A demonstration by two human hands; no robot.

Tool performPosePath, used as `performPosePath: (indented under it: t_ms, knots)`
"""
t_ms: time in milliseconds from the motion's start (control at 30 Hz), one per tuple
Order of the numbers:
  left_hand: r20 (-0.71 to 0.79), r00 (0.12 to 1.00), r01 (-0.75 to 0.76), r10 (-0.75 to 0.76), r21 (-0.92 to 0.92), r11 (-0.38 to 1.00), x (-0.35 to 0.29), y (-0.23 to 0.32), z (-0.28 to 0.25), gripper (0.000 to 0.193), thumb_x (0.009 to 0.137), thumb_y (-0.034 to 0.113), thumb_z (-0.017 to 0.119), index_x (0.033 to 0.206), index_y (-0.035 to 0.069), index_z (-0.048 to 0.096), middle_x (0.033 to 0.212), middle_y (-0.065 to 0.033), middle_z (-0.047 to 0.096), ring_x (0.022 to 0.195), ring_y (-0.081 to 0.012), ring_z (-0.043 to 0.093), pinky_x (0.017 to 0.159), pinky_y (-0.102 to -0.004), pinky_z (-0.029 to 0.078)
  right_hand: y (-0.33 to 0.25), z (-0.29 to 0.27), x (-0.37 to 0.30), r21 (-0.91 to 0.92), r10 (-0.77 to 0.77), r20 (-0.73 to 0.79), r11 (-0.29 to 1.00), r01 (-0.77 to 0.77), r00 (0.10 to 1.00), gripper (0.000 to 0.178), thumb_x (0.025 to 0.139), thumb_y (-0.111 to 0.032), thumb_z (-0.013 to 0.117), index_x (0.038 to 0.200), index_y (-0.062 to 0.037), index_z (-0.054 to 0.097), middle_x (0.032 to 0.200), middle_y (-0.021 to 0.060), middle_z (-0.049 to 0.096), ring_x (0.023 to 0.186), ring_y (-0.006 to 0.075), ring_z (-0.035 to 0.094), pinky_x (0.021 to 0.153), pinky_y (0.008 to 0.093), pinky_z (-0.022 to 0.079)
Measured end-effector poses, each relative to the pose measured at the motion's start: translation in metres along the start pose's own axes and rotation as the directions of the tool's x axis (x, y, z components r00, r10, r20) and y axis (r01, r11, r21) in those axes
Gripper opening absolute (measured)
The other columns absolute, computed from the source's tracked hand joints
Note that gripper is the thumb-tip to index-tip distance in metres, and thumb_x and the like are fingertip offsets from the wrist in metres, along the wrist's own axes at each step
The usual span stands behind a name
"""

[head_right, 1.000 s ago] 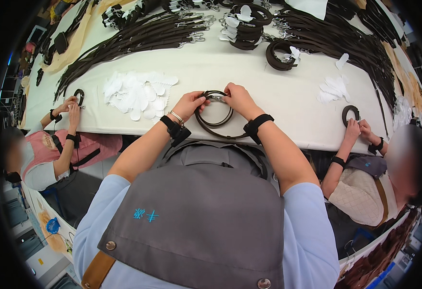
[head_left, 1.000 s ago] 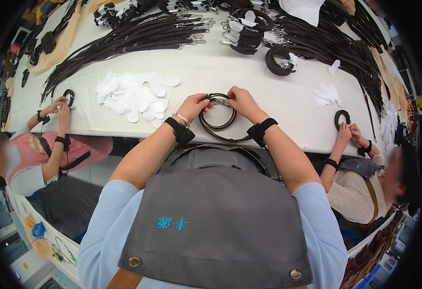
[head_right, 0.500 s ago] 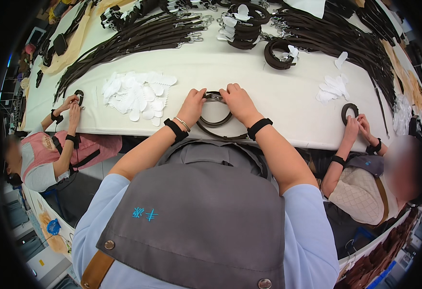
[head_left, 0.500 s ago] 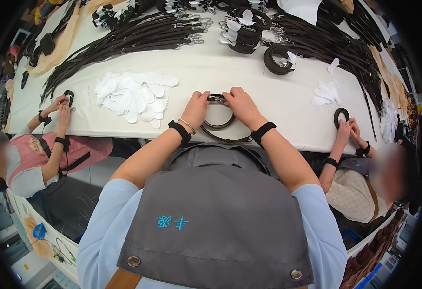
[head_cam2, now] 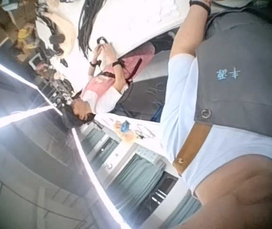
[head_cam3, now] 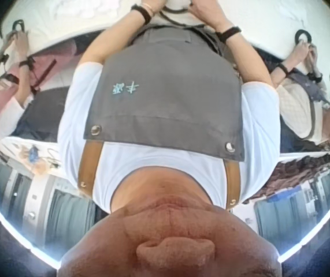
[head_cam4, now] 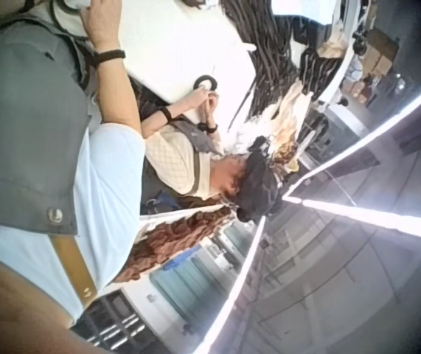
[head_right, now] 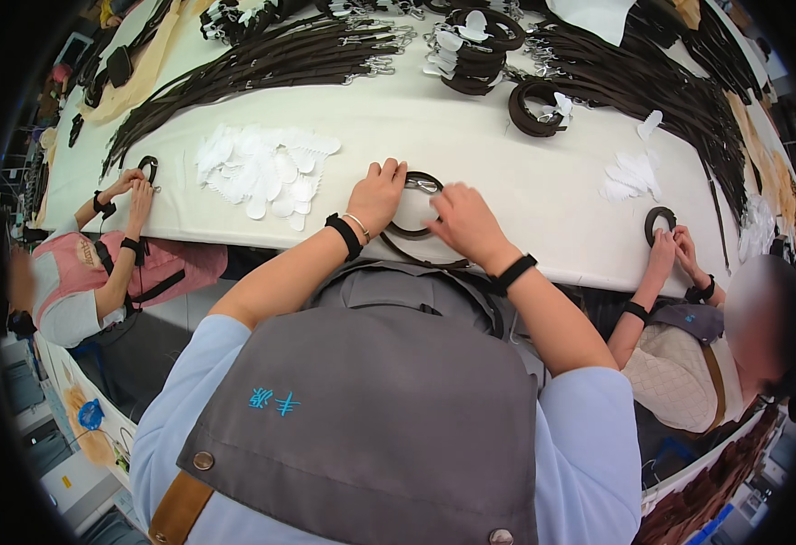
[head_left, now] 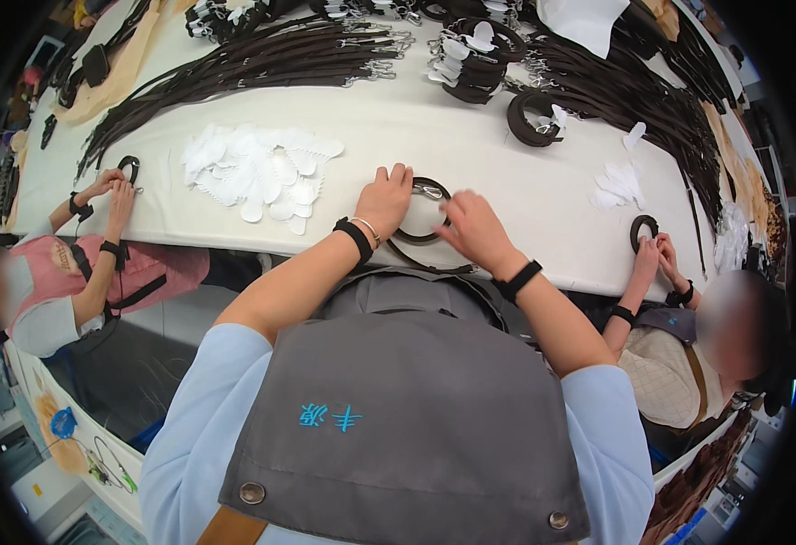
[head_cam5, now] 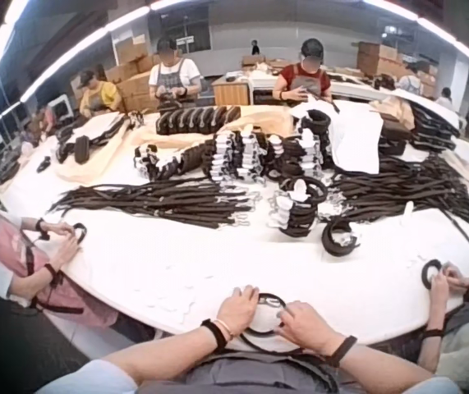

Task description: Assembling and inspecting leather straps with metal buckles and attaching labels.

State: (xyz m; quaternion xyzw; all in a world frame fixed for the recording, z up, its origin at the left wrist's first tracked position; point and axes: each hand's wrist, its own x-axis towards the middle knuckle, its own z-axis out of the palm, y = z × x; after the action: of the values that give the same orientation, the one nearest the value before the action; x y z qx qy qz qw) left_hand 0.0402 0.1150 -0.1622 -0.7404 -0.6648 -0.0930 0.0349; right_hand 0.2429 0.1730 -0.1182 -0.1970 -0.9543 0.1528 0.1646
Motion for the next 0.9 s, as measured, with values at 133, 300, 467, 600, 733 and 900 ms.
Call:
performPosePath:
  t_ms: [133,300,467,600,733,900]
  knots:
    - [0.026,0.999,-0.031,0.03,0.025,0.999,0.005,0.002,-0.003,0.045,0.079,0.006,0.057,0.122,-0.007,0.052,0.108,-0.0138,0.05,0.09,-0.0276,0.054,0.058,-0.0298,0.055,-0.007,-0.008,-0.054,0.022,-0.153,0.283,0.988,0.153,0.947,0.015,0.08,-0.017,0.063,0.089,-0.0083,0.055,0.088,0.0081,0.052,0.087,0.0249,0.052,0.076,0.0346,0.042]
    - [0.118,0.99,-0.078,0.07,0.059,0.995,0.01,0.002,-0.008,0.046,0.08,0.006,0.056,0.124,-0.008,0.05,0.111,-0.0134,0.049,0.092,-0.0276,0.054,0.058,-0.0307,0.055,0.006,-0.005,-0.098,-0.097,-0.073,0.317,0.989,0.109,0.946,0.014,0.075,-0.01,0.055,0.09,-0.008,0.056,0.087,0.0063,0.051,0.089,0.0231,0.051,0.078,0.0328,0.042]
    - [0.124,0.985,-0.124,0.118,0.04,0.991,0.008,-0.005,-0.008,0.053,0.078,0.005,0.056,0.129,-0.006,0.048,0.113,-0.0114,0.049,0.089,-0.0256,0.054,0.061,-0.0298,0.055,0.001,-0.012,-0.105,-0.139,0.036,0.253,0.99,0.0,0.967,0.015,0.075,-0.007,0.054,0.09,-0.007,0.056,0.09,0.0065,0.052,0.09,0.0231,0.051,0.079,0.0328,0.042]
    - [0.141,0.985,-0.107,0.098,0.06,0.992,0.009,-0.003,-0.01,0.053,0.078,0.004,0.056,0.13,-0.005,0.048,0.113,-0.0115,0.049,0.089,-0.0255,0.054,0.063,-0.0299,0.055,0.003,-0.017,-0.103,-0.171,0.01,0.262,0.985,0.037,0.965,0.015,0.075,-0.006,0.055,0.09,-0.0067,0.056,0.093,0.0066,0.053,0.092,0.0229,0.051,0.08,0.0322,0.042]
    - [0.135,0.987,-0.092,0.083,0.061,0.994,0.009,-0.003,-0.01,0.053,0.079,0.004,0.056,0.13,-0.004,0.047,0.112,-0.0115,0.05,0.088,-0.0256,0.054,0.063,-0.0302,0.055,0.006,-0.018,-0.105,-0.159,0.0,0.303,0.986,0.05,0.953,0.014,0.075,-0.007,0.056,0.089,-0.0066,0.056,0.094,0.0069,0.053,0.093,0.0226,0.051,0.082,0.0333,0.042]
    - [0.158,0.986,-0.064,0.06,0.018,0.998,0.007,-0.004,-0.009,0.052,0.079,0.004,0.055,0.13,-0.004,0.047,0.112,-0.0107,0.05,0.088,-0.0259,0.054,0.066,-0.0302,0.055,0.006,-0.027,-0.104,-0.224,0.009,0.269,0.973,0.053,0.963,0.011,0.075,-0.007,0.057,0.086,-0.007,0.056,0.092,0.0065,0.053,0.093,0.0219,0.051,0.081,0.0348,0.042]
